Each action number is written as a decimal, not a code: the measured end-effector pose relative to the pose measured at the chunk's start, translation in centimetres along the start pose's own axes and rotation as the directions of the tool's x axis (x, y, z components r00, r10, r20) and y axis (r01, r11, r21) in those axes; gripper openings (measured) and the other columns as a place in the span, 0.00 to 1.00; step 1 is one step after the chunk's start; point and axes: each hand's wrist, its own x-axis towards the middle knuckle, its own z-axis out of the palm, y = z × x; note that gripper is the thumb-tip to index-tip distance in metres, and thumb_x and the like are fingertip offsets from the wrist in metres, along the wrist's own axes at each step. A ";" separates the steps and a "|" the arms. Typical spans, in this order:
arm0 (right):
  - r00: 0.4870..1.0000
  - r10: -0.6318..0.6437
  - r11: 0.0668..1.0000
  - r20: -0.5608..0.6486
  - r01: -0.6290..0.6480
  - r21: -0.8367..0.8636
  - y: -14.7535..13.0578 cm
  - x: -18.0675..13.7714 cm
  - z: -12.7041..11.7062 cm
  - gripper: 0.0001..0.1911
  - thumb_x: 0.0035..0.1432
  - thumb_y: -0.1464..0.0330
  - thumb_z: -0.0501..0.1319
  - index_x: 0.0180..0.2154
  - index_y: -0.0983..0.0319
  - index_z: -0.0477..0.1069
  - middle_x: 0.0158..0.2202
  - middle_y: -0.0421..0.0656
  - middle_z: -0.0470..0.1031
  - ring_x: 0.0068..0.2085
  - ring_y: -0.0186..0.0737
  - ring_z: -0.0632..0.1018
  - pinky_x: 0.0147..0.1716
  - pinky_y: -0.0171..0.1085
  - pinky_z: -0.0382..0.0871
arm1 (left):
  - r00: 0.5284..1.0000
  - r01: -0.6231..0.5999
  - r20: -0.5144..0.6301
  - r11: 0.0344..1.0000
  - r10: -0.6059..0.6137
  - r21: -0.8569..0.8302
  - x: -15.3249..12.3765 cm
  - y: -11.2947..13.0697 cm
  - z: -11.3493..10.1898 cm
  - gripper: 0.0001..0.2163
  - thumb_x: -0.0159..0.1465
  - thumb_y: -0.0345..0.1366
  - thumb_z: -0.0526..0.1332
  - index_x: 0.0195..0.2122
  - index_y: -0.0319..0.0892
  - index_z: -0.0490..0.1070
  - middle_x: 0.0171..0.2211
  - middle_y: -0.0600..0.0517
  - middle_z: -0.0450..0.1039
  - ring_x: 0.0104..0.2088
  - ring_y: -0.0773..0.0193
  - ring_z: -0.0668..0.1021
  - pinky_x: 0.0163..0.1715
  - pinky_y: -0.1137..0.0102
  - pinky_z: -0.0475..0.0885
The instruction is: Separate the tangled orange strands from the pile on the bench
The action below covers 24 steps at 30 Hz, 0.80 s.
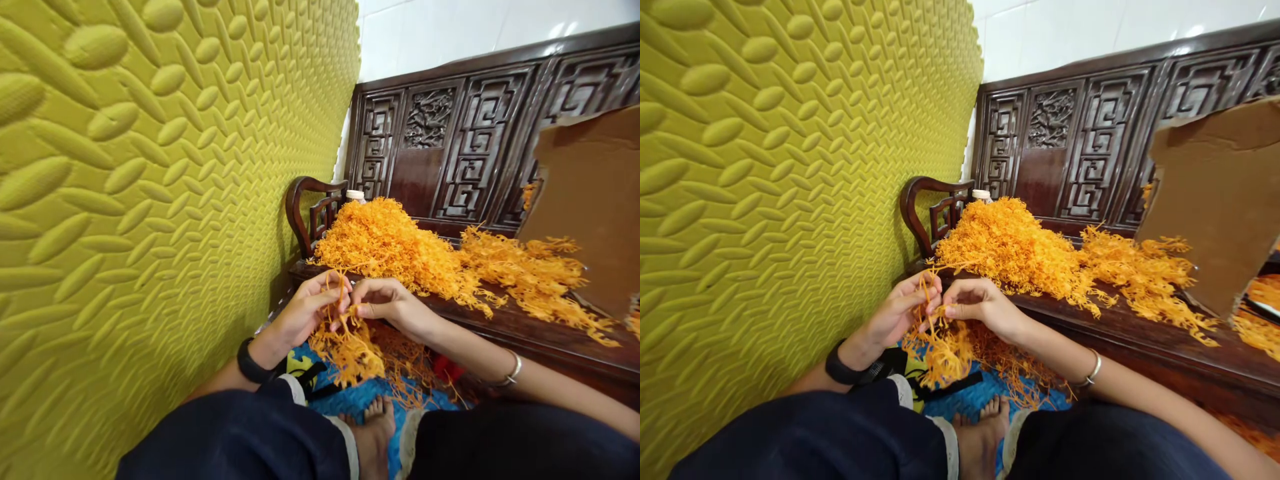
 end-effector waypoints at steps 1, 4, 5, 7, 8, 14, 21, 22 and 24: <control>0.999 0.026 0.996 0.021 -0.027 0.084 0.3 0.0 0.0 0.10 0.45 0.66 0.69 0.26 0.64 0.71 0.26 0.39 0.73 0.30 0.33 0.73 0.35 0.35 0.66 | 0.999 0.029 0.021 0.999 -0.028 -0.045 0.0 -0.2 0.1 0.07 0.57 0.36 0.63 0.32 0.40 0.67 0.18 0.58 0.63 0.16 0.75 0.65 0.14 0.81 0.63; 0.997 0.058 0.979 0.053 -0.067 0.193 1.2 -0.3 -0.2 0.10 0.43 0.67 0.70 0.26 0.64 0.71 0.25 0.38 0.71 0.27 0.31 0.72 0.32 0.33 0.64 | 0.995 0.084 0.056 0.988 -0.077 -0.126 0.3 -0.7 0.4 0.05 0.55 0.33 0.63 0.29 0.39 0.67 0.15 0.60 0.59 0.15 0.77 0.61 0.17 0.81 0.64; 0.996 0.054 0.976 0.065 -0.066 0.207 1.4 -0.4 -0.3 0.11 0.42 0.67 0.70 0.26 0.64 0.71 0.25 0.38 0.70 0.27 0.30 0.71 0.30 0.33 0.64 | 0.993 0.096 0.076 0.987 -0.087 -0.129 0.4 -0.8 0.5 0.05 0.54 0.32 0.63 0.29 0.38 0.67 0.15 0.60 0.58 0.15 0.77 0.60 0.18 0.81 0.63; 0.992 0.015 0.968 0.126 -0.046 0.247 1.5 -0.8 -0.5 0.11 0.43 0.65 0.70 0.25 0.64 0.71 0.25 0.38 0.70 0.27 0.31 0.71 0.29 0.33 0.63 | 0.988 0.109 0.121 0.986 -0.094 -0.124 0.6 -0.8 0.5 0.04 0.53 0.30 0.63 0.28 0.38 0.68 0.14 0.61 0.56 0.14 0.78 0.57 0.15 0.82 0.60; 0.985 -0.014 0.964 0.172 -0.032 0.263 1.4 -1.0 -0.7 0.12 0.43 0.64 0.70 0.24 0.64 0.70 0.24 0.38 0.69 0.26 0.31 0.71 0.28 0.33 0.63 | 0.986 0.106 0.139 0.987 -0.089 -0.124 0.6 -0.8 0.5 0.04 0.52 0.30 0.63 0.27 0.37 0.68 0.13 0.62 0.54 0.13 0.79 0.56 0.14 0.83 0.57; 0.999 -0.032 0.999 0.021 0.032 -0.009 -2.1 -3.3 -3.6 0.09 0.49 0.65 0.67 0.28 0.63 0.70 0.24 0.40 0.71 0.25 0.32 0.72 0.25 0.33 0.65 | 0.997 0.004 0.073 0.990 0.006 -0.139 0.7 -0.4 0.4 0.03 0.55 0.30 0.62 0.30 0.38 0.69 0.14 0.61 0.54 0.15 0.76 0.62 0.15 0.82 0.59; 0.639 -0.571 0.748 -0.515 0.147 -0.648 -4.1 -2.6 -8.4 0.08 0.52 0.64 0.62 0.35 0.59 0.68 0.30 0.40 0.71 0.32 0.36 0.74 0.37 0.39 0.69 | 0.995 -0.007 -0.101 0.976 -0.016 -0.218 1.1 -0.8 0.7 0.08 0.56 0.34 0.63 0.36 0.39 0.68 0.23 0.57 0.65 0.23 0.72 0.71 0.20 0.78 0.67; 0.561 -0.639 0.694 -0.527 0.125 -0.709 -4.0 -1.9 -9.2 0.08 0.53 0.64 0.61 0.36 0.58 0.68 0.32 0.41 0.71 0.34 0.37 0.74 0.38 0.40 0.69 | 0.994 -0.016 -0.112 0.977 -0.008 -0.215 1.0 -0.7 0.7 0.08 0.56 0.34 0.63 0.36 0.39 0.68 0.24 0.56 0.66 0.24 0.71 0.72 0.22 0.78 0.68; 0.406 -0.752 0.592 -0.519 0.069 -0.803 -3.5 -0.2 -10.9 0.08 0.55 0.63 0.58 0.37 0.59 0.68 0.35 0.43 0.71 0.37 0.38 0.74 0.39 0.40 0.69 | 0.990 -0.044 -0.140 0.979 0.016 -0.199 0.8 -0.5 0.7 0.08 0.56 0.33 0.62 0.37 0.39 0.68 0.26 0.55 0.69 0.27 0.69 0.74 0.25 0.76 0.70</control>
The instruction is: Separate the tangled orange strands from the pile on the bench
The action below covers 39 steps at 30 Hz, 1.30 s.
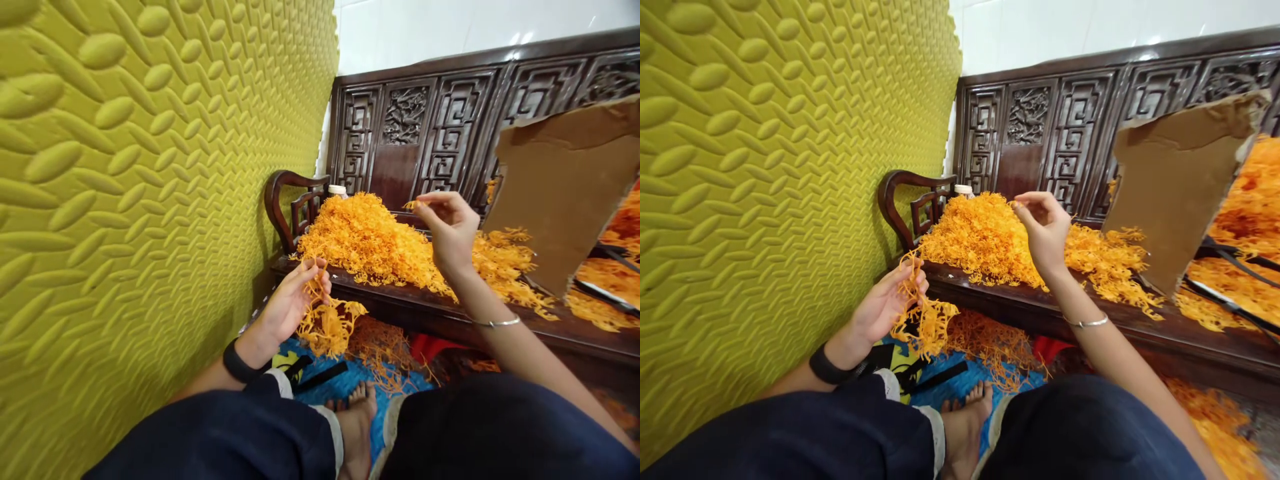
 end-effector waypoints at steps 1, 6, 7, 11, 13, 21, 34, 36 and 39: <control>0.997 -0.045 0.998 -0.066 0.041 -0.053 1.0 0.6 0.6 0.09 0.56 0.63 0.57 0.38 0.60 0.68 0.36 0.44 0.71 0.38 0.38 0.74 0.41 0.41 0.69 | 1.000 -0.018 -0.012 1.000 0.018 0.006 -0.1 0.2 -0.1 0.08 0.57 0.32 0.62 0.38 0.39 0.69 0.27 0.54 0.70 0.28 0.68 0.75 0.26 0.75 0.71; 0.978 0.035 0.950 0.208 0.032 -0.311 6.7 3.1 3.2 0.21 0.50 0.64 0.62 0.46 0.64 0.69 0.45 0.50 0.68 0.40 0.42 0.74 0.41 0.43 0.69 | 0.996 -0.068 -0.051 0.997 0.070 0.025 -0.7 0.8 -0.6 0.09 0.58 0.31 0.60 0.40 0.39 0.68 0.32 0.51 0.74 0.35 0.63 0.77 0.33 0.69 0.74; 0.943 0.122 0.931 0.309 -0.001 -0.365 7.6 3.2 3.5 0.25 0.46 0.65 0.65 0.47 0.65 0.68 0.47 0.52 0.67 0.39 0.43 0.74 0.41 0.44 0.70 | 0.996 -0.072 -0.052 0.997 0.074 0.027 -0.8 0.8 -0.7 0.09 0.59 0.31 0.60 0.41 0.39 0.68 0.33 0.51 0.74 0.35 0.63 0.77 0.34 0.69 0.74; 0.855 0.264 0.894 0.446 -0.043 -0.447 8.0 3.0 3.6 0.29 0.41 0.65 0.68 0.47 0.66 0.69 0.48 0.54 0.68 0.41 0.48 0.75 0.42 0.48 0.69 | 0.997 -0.070 -0.039 0.997 0.071 0.019 -0.6 0.5 -0.7 0.08 0.60 0.29 0.58 0.41 0.40 0.68 0.33 0.51 0.74 0.35 0.64 0.77 0.34 0.69 0.75; 0.807 0.253 0.925 0.533 -0.041 -0.378 6.0 2.7 3.1 0.22 0.46 0.63 0.65 0.44 0.66 0.71 0.45 0.52 0.72 0.41 0.46 0.76 0.42 0.46 0.69 | 0.996 -0.073 -0.041 0.997 0.074 0.009 -0.4 0.3 -0.6 0.08 0.60 0.28 0.58 0.40 0.40 0.69 0.33 0.51 0.73 0.35 0.65 0.77 0.34 0.69 0.74; 0.126 -0.028 0.992 0.992 0.125 0.012 -7.9 -1.5 0.5 0.13 0.58 0.60 0.57 0.34 0.63 0.73 0.31 0.42 0.75 0.32 0.35 0.74 0.33 0.34 0.67 | 0.993 -0.101 -0.054 0.995 0.100 -0.016 0.6 -0.6 0.4 0.07 0.57 0.29 0.61 0.38 0.40 0.69 0.30 0.54 0.71 0.31 0.69 0.75 0.32 0.73 0.72; 0.479 0.084 0.942 0.874 -0.325 0.087 -8.0 -5.5 1.2 0.15 0.48 0.59 0.66 0.27 0.65 0.70 0.22 0.39 0.72 0.24 0.30 0.71 0.24 0.31 0.63 | 0.981 0.096 0.101 0.870 -0.164 0.484 -0.2 -0.3 0.7 0.22 0.43 0.45 0.71 0.36 0.40 0.70 0.24 0.59 0.65 0.14 0.80 0.57 0.12 0.78 0.47; 0.475 0.125 0.892 0.871 -0.438 0.110 -7.4 -6.1 2.0 0.17 0.45 0.58 0.67 0.25 0.65 0.68 0.22 0.39 0.71 0.24 0.30 0.71 0.24 0.31 0.63 | 0.987 0.101 0.038 0.795 -0.154 0.598 -0.2 -0.1 0.4 0.19 0.43 0.42 0.72 0.33 0.39 0.72 0.25 0.58 0.68 0.15 0.80 0.58 0.13 0.78 0.47; 0.474 0.146 0.863 0.868 -0.490 0.122 -6.7 -6.6 3.0 0.18 0.43 0.58 0.69 0.23 0.65 0.67 0.22 0.38 0.70 0.24 0.29 0.70 0.25 0.31 0.63 | 0.989 0.109 0.001 0.725 -0.150 0.680 -0.2 0.0 -0.2 0.13 0.47 0.42 0.69 0.29 0.38 0.74 0.21 0.57 0.67 0.16 0.78 0.58 0.15 0.76 0.50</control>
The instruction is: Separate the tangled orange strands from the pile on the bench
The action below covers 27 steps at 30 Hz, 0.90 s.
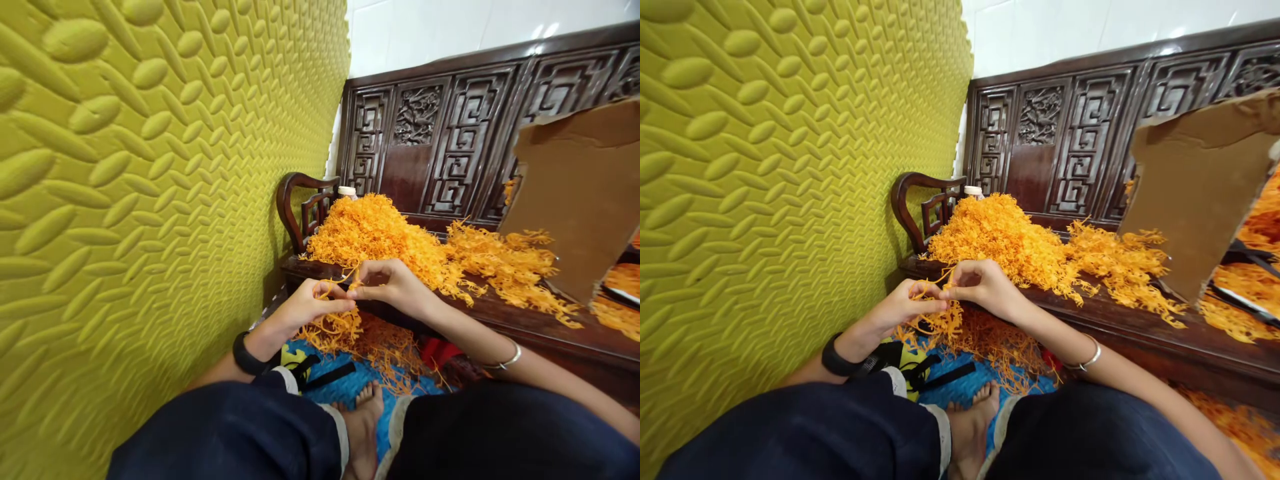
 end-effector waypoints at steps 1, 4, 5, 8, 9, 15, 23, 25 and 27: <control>1.000 0.011 1.000 0.017 -0.012 0.019 0.2 0.2 0.1 0.18 0.43 0.58 0.69 0.23 0.65 0.66 0.22 0.38 0.69 0.24 0.29 0.70 0.26 0.31 0.63 | 0.999 0.006 0.031 1.000 -0.006 0.011 0.0 -0.1 -0.2 0.13 0.48 0.42 0.68 0.28 0.38 0.75 0.19 0.57 0.66 0.16 0.77 0.59 0.16 0.76 0.52; 0.992 0.057 0.988 0.111 -0.072 0.135 0.3 0.2 0.1 0.17 0.44 0.59 0.68 0.24 0.65 0.66 0.22 0.37 0.70 0.25 0.29 0.71 0.27 0.31 0.63 | 0.987 -0.026 0.156 1.000 0.025 0.002 -0.3 -0.2 -0.6 0.13 0.51 0.44 0.66 0.24 0.37 0.75 0.16 0.57 0.63 0.17 0.75 0.62 0.18 0.75 0.54; 0.987 0.061 0.978 0.148 -0.089 0.187 0.4 0.2 0.1 0.17 0.45 0.60 0.68 0.24 0.65 0.66 0.22 0.38 0.70 0.25 0.29 0.71 0.27 0.31 0.63 | 0.981 -0.042 0.187 0.999 0.044 -0.011 -0.4 -0.1 -0.6 0.13 0.52 0.44 0.65 0.22 0.37 0.74 0.15 0.57 0.62 0.17 0.75 0.61 0.18 0.75 0.53; 0.955 0.033 0.929 0.294 -0.137 0.342 0.8 -0.3 0.2 0.15 0.47 0.62 0.68 0.25 0.66 0.67 0.23 0.39 0.71 0.25 0.29 0.70 0.27 0.31 0.62 | 0.950 -0.075 0.302 0.997 0.082 -0.035 -0.6 0.0 -0.6 0.12 0.51 0.41 0.65 0.18 0.37 0.70 0.16 0.57 0.63 0.18 0.75 0.62 0.18 0.75 0.54; 0.939 0.018 0.909 0.344 -0.159 0.386 1.0 -0.5 0.3 0.15 0.47 0.62 0.68 0.25 0.67 0.67 0.23 0.39 0.71 0.25 0.28 0.70 0.27 0.30 0.62 | 0.932 -0.070 0.353 0.997 0.079 -0.038 -0.6 0.1 -0.5 0.11 0.50 0.40 0.66 0.18 0.38 0.70 0.17 0.57 0.64 0.18 0.75 0.62 0.19 0.75 0.55; 0.854 -0.139 0.817 0.501 -0.188 0.546 2.0 -1.2 0.8 0.16 0.48 0.61 0.67 0.25 0.68 0.68 0.23 0.40 0.69 0.24 0.28 0.68 0.25 0.31 0.62 | 0.828 -0.073 0.555 0.997 0.077 -0.029 -0.4 0.0 -0.5 0.10 0.49 0.38 0.66 0.18 0.39 0.69 0.15 0.57 0.61 0.17 0.73 0.61 0.19 0.72 0.55; 0.903 -0.358 0.838 -0.235 0.422 0.346 -0.2 -1.8 -4.9 0.08 0.53 0.64 0.64 0.28 0.60 0.68 0.20 0.35 0.64 0.24 0.30 0.68 0.33 0.36 0.68 | 0.902 -0.203 0.318 0.937 0.292 -0.284 -0.4 0.4 -0.3 0.12 0.53 0.38 0.65 0.17 0.38 0.69 0.20 0.54 0.65 0.22 0.72 0.66 0.23 0.74 0.59; 0.788 -0.363 0.870 -0.497 0.478 0.123 0.3 -0.8 -6.6 0.07 0.52 0.64 0.64 0.29 0.59 0.68 0.21 0.35 0.65 0.24 0.30 0.67 0.31 0.35 0.68 | 0.940 -0.175 0.217 0.916 0.265 -0.360 -0.3 0.4 0.1 0.12 0.54 0.39 0.64 0.19 0.37 0.70 0.24 0.52 0.70 0.25 0.71 0.70 0.25 0.75 0.63; 0.651 -0.402 0.895 -0.643 0.427 -0.127 1.3 0.7 -7.9 0.07 0.52 0.64 0.64 0.30 0.59 0.69 0.25 0.37 0.68 0.26 0.31 0.69 0.31 0.35 0.68 | 0.964 -0.131 0.161 0.908 0.211 -0.399 -0.1 0.4 0.4 0.11 0.55 0.40 0.64 0.22 0.37 0.70 0.28 0.50 0.74 0.28 0.68 0.75 0.28 0.74 0.67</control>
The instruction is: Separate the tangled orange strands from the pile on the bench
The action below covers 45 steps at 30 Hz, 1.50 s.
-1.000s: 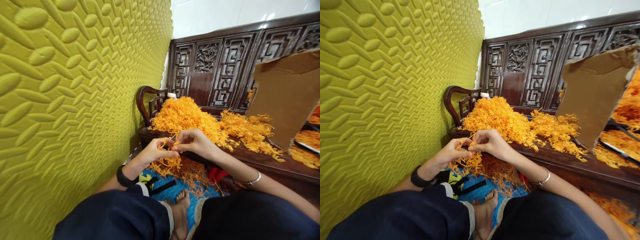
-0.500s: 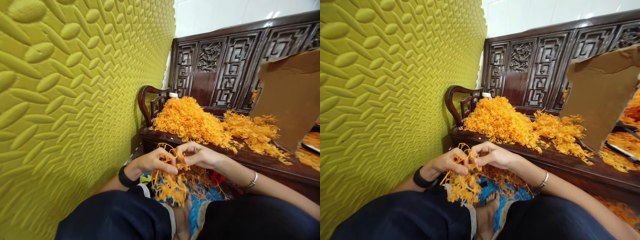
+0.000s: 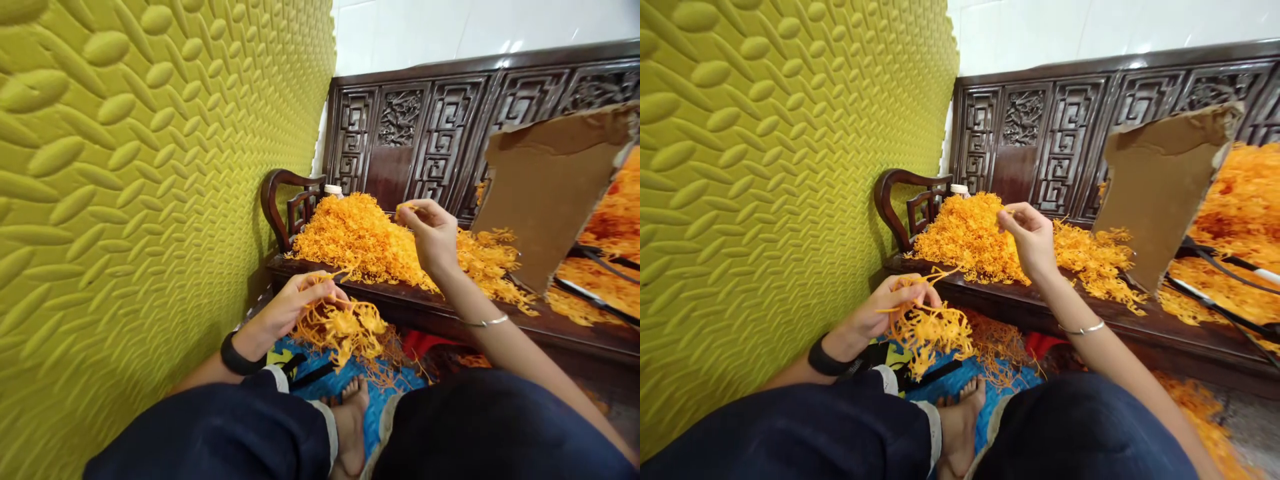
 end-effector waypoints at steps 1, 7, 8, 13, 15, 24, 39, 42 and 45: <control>0.996 -0.056 0.992 -0.062 0.049 -0.118 1.0 0.7 0.0 0.07 0.52 0.63 0.63 0.31 0.60 0.69 0.27 0.39 0.69 0.28 0.33 0.71 0.32 0.36 0.68 | 0.999 0.009 -0.045 1.000 -0.010 -0.018 0.0 -0.1 0.0 0.11 0.56 0.40 0.64 0.24 0.37 0.70 0.29 0.50 0.76 0.28 0.67 0.76 0.30 0.74 0.68; 0.986 -0.152 0.784 -0.068 0.078 -0.616 7.0 4.3 0.4 0.16 0.55 0.62 0.59 0.43 0.63 0.68 0.44 0.51 0.69 0.44 0.44 0.72 0.48 0.45 0.66 | 0.952 -0.006 -0.306 0.997 -0.017 -0.075 -0.3 -0.3 -0.7 0.10 0.56 0.39 0.65 0.31 0.39 0.68 0.29 0.51 0.79 0.30 0.67 0.78 0.31 0.75 0.71; 0.997 -0.068 0.753 -0.027 0.033 -0.657 7.8 4.7 0.5 0.20 0.52 0.62 0.61 0.46 0.64 0.67 0.46 0.52 0.68 0.45 0.46 0.72 0.49 0.47 0.65 | 0.945 -0.015 -0.327 0.997 -0.011 -0.077 -0.3 -0.4 -0.9 0.10 0.56 0.39 0.65 0.31 0.39 0.68 0.30 0.51 0.79 0.32 0.66 0.79 0.33 0.74 0.71; 0.966 0.232 0.753 0.117 -0.102 -0.650 8.0 4.5 1.5 0.24 0.43 0.66 0.67 0.44 0.65 0.69 0.46 0.54 0.69 0.47 0.52 0.72 0.48 0.51 0.65 | 0.942 -0.052 -0.333 0.997 0.029 -0.060 -0.3 -0.5 -0.9 0.10 0.57 0.39 0.64 0.34 0.39 0.68 0.33 0.49 0.79 0.38 0.62 0.79 0.40 0.70 0.71; 0.958 0.239 0.852 0.159 -0.129 -0.507 5.6 3.5 2.4 0.14 0.47 0.67 0.64 0.37 0.64 0.70 0.40 0.51 0.73 0.41 0.47 0.75 0.43 0.47 0.69 | 0.942 -0.051 -0.335 0.997 0.028 -0.060 -0.1 -0.4 -0.5 0.09 0.58 0.39 0.63 0.33 0.39 0.68 0.34 0.48 0.79 0.40 0.62 0.79 0.41 0.70 0.70; 0.836 0.079 0.889 0.543 0.188 -0.418 -6.7 -4.2 4.9 0.19 0.56 0.55 0.58 0.23 0.62 0.63 0.19 0.38 0.64 0.21 0.30 0.65 0.23 0.32 0.58 | 0.950 -0.134 -0.293 0.989 0.109 -0.065 0.5 -0.4 0.2 0.11 0.53 0.35 0.68 0.34 0.40 0.67 0.40 0.49 0.77 0.46 0.60 0.76 0.48 0.67 0.65; 0.705 0.233 0.948 0.670 -0.010 -0.319 -3.3 -4.9 6.7 0.12 0.59 0.61 0.57 0.28 0.63 0.65 0.23 0.38 0.67 0.25 0.30 0.67 0.27 0.31 0.61 | 0.937 -0.130 -0.324 0.991 0.133 0.031 -0.4 -0.8 -1.6 0.31 0.47 0.26 0.70 0.51 0.50 0.63 0.53 0.52 0.66 0.43 0.66 0.74 0.46 0.67 0.67; 0.708 0.299 0.954 0.640 -0.235 -0.187 -3.1 -5.1 7.0 0.12 0.57 0.60 0.59 0.29 0.63 0.66 0.24 0.38 0.69 0.26 0.30 0.69 0.27 0.31 0.64 | 0.972 -0.055 -0.221 0.993 0.076 0.100 -0.5 -0.7 -2.0 0.26 0.49 0.28 0.69 0.49 0.47 0.67 0.47 0.52 0.71 0.44 0.64 0.74 0.46 0.69 0.66; 0.698 0.357 0.925 0.621 -0.358 -0.129 -3.0 -5.2 6.9 0.14 0.54 0.59 0.61 0.30 0.63 0.67 0.26 0.39 0.69 0.26 0.30 0.70 0.28 0.32 0.65 | 0.976 0.019 -0.218 0.984 0.020 0.176 -0.3 -0.6 -2.0 0.11 0.50 0.32 0.68 0.35 0.40 0.74 0.33 0.53 0.74 0.36 0.66 0.74 0.40 0.72 0.67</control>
